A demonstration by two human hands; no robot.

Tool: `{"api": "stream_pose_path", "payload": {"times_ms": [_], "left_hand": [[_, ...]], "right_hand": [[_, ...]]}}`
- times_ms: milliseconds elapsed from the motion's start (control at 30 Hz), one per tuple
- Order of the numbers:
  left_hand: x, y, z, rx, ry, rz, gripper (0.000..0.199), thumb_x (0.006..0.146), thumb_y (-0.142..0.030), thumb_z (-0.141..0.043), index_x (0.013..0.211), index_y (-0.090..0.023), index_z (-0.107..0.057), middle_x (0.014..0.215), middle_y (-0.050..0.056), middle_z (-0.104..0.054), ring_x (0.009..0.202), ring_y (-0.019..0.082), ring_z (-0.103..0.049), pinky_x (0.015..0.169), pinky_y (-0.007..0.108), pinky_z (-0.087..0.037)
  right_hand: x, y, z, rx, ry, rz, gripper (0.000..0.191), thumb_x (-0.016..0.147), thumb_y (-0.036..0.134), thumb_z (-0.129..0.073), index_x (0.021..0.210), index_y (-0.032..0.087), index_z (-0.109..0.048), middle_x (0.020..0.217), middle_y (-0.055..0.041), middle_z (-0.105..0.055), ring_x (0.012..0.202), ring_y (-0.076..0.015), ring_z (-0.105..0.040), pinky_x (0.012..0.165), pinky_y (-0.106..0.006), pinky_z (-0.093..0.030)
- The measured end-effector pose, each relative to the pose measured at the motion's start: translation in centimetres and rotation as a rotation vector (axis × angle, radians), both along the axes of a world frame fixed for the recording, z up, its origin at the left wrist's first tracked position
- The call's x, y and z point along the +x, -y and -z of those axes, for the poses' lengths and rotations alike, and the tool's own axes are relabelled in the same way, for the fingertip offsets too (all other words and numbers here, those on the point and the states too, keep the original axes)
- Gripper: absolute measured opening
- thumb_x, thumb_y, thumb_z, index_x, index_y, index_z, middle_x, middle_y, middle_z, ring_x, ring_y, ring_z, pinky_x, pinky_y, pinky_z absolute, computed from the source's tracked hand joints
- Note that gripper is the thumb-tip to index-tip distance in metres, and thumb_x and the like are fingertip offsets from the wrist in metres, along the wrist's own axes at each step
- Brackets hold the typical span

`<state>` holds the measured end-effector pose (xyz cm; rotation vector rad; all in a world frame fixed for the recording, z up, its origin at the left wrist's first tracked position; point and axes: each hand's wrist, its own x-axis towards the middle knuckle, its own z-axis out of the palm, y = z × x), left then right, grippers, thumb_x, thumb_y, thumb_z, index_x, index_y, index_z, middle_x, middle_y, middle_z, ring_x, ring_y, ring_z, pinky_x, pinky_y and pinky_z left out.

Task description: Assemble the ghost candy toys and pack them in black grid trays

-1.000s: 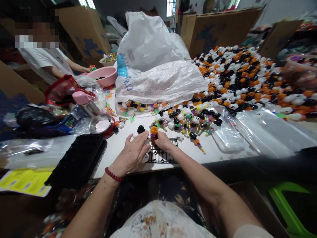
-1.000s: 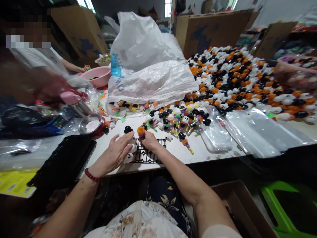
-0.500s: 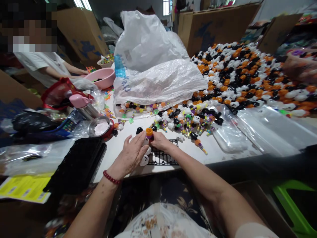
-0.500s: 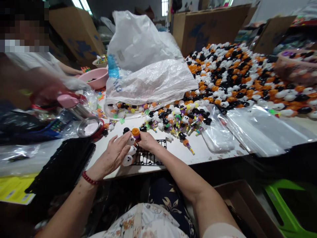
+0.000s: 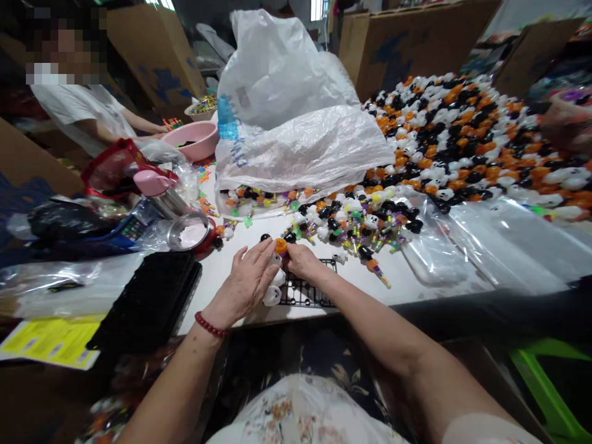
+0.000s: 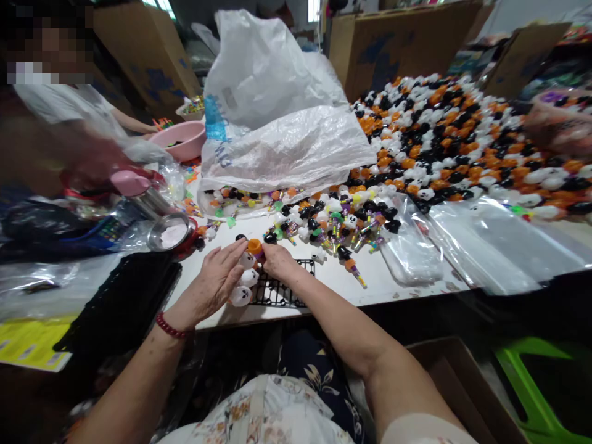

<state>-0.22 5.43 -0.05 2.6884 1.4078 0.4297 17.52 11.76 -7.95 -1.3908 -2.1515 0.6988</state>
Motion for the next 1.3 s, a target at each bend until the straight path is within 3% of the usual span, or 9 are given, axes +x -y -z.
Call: {"api": "stream_pose_path", "payload": {"times_ms": [167, 300, 433, 533, 600, 700, 800, 1067, 1300], "left_hand": [[1.1, 1.1, -1.5, 0.155, 0.028, 0.027, 0.048, 0.101, -0.035, -0.031, 0.145, -0.016, -0.039, 0.149, 0.014, -0.044, 0.139, 0.026, -0.038, 0.115, 0.052, -0.025], [3.4, 5.3, -2.1, 0.176, 0.104, 0.191, 0.052, 0.097, -0.033, -0.044, 0.145, -0.015, -0.038, 0.149, 0.014, -0.042, 0.14, 0.026, -0.036, 0.114, 0.047, -0.034], [4.8, 8.9, 1.9, 0.089, 0.055, 0.301, 0.049, 0.095, -0.033, -0.048, 0.14, -0.014, -0.045, 0.142, 0.014, -0.052, 0.134, 0.026, -0.045, 0.11, 0.042, -0.043], [4.7, 9.5, 6.3, 0.07, 0.007, 0.239, 0.047, 0.095, -0.032, -0.048, 0.137, -0.012, -0.047, 0.141, 0.016, -0.052, 0.133, 0.027, -0.047, 0.108, 0.043, -0.045], [4.4, 9.2, 8.7, 0.081, -0.009, 0.155, 0.047, 0.095, -0.032, -0.048, 0.137, -0.012, -0.046, 0.143, 0.017, -0.05, 0.134, 0.029, -0.045, 0.107, 0.044, -0.046], [4.0, 8.7, 10.7, 0.118, -0.023, 0.062, 0.048, 0.096, -0.035, -0.046, 0.138, -0.012, -0.046, 0.144, 0.017, -0.048, 0.135, 0.029, -0.044, 0.108, 0.045, -0.045], [3.6, 8.3, 11.3, 0.139, -0.033, 0.036, 0.049, 0.096, -0.036, -0.045, 0.138, -0.012, -0.046, 0.147, 0.016, -0.045, 0.136, 0.029, -0.042, 0.109, 0.044, -0.044], [2.7, 8.0, 11.4, 0.145, 0.077, 0.015, 0.046, 0.097, -0.03, -0.044, 0.14, -0.013, -0.043, 0.148, 0.015, -0.044, 0.137, 0.028, -0.041, 0.108, 0.044, -0.045], [1.4, 9.9, 10.4, 0.164, 0.376, -0.031, 0.027, 0.093, -0.016, -0.051, 0.119, -0.017, -0.059, 0.115, 0.011, -0.067, 0.107, 0.022, -0.062, 0.093, 0.04, -0.053]], "right_hand": [[-0.5, -0.3, 0.5, -0.004, 0.038, 0.014, 0.02, 0.084, 0.023, -0.061, 0.103, 0.019, -0.065, 0.094, -0.0062, -0.071, 0.083, -0.0205, -0.063, 0.07, -0.025, -0.043], [0.7, 0.0, 0.3, -0.011, -0.057, -0.041, 0.015, 0.085, 0.02, -0.06, 0.099, 0.02, -0.066, 0.091, -0.0028, -0.07, 0.082, -0.0175, -0.061, 0.074, -0.025, -0.045], [5.3, 1.0, -0.2, 0.221, -0.074, 0.227, 0.016, 0.088, 0.022, -0.059, 0.103, 0.017, -0.063, 0.102, -0.0084, -0.064, 0.094, -0.0201, -0.058, 0.086, -0.031, -0.046], [9.4, 1.1, -0.4, 0.315, 0.169, 0.514, 0.019, 0.089, 0.021, -0.056, 0.106, 0.013, -0.061, 0.112, -0.0169, -0.056, 0.101, -0.0267, -0.055, 0.088, -0.038, -0.045], [11.2, 0.9, -0.3, 0.264, 0.335, 0.574, 0.019, 0.089, 0.018, -0.055, 0.105, 0.01, -0.061, 0.113, -0.0201, -0.054, 0.1, -0.0293, -0.055, 0.085, -0.039, -0.044], [12.1, 0.6, -0.1, 0.237, 0.448, 0.535, 0.014, 0.09, 0.016, -0.051, 0.098, 0.011, -0.062, 0.105, -0.0178, -0.057, 0.094, -0.0267, -0.057, 0.08, -0.035, -0.044], [11.1, 1.5, -0.1, 0.319, 0.431, 0.501, 0.014, 0.093, 0.016, -0.049, 0.099, 0.014, -0.06, 0.098, -0.0127, -0.061, 0.089, -0.0228, -0.057, 0.077, -0.031, -0.042], [5.3, 8.1, 0.2, 0.445, 0.209, 0.247, 0.013, 0.094, 0.018, -0.045, 0.097, 0.018, -0.058, 0.088, -0.0071, -0.062, 0.078, -0.0188, -0.058, 0.067, -0.026, -0.042], [3.3, 10.5, 1.1, 0.333, 0.077, 0.126, 0.016, 0.094, 0.018, -0.044, 0.101, 0.018, -0.058, 0.095, -0.0087, -0.063, 0.083, -0.0189, -0.06, 0.07, -0.026, -0.045]]}}
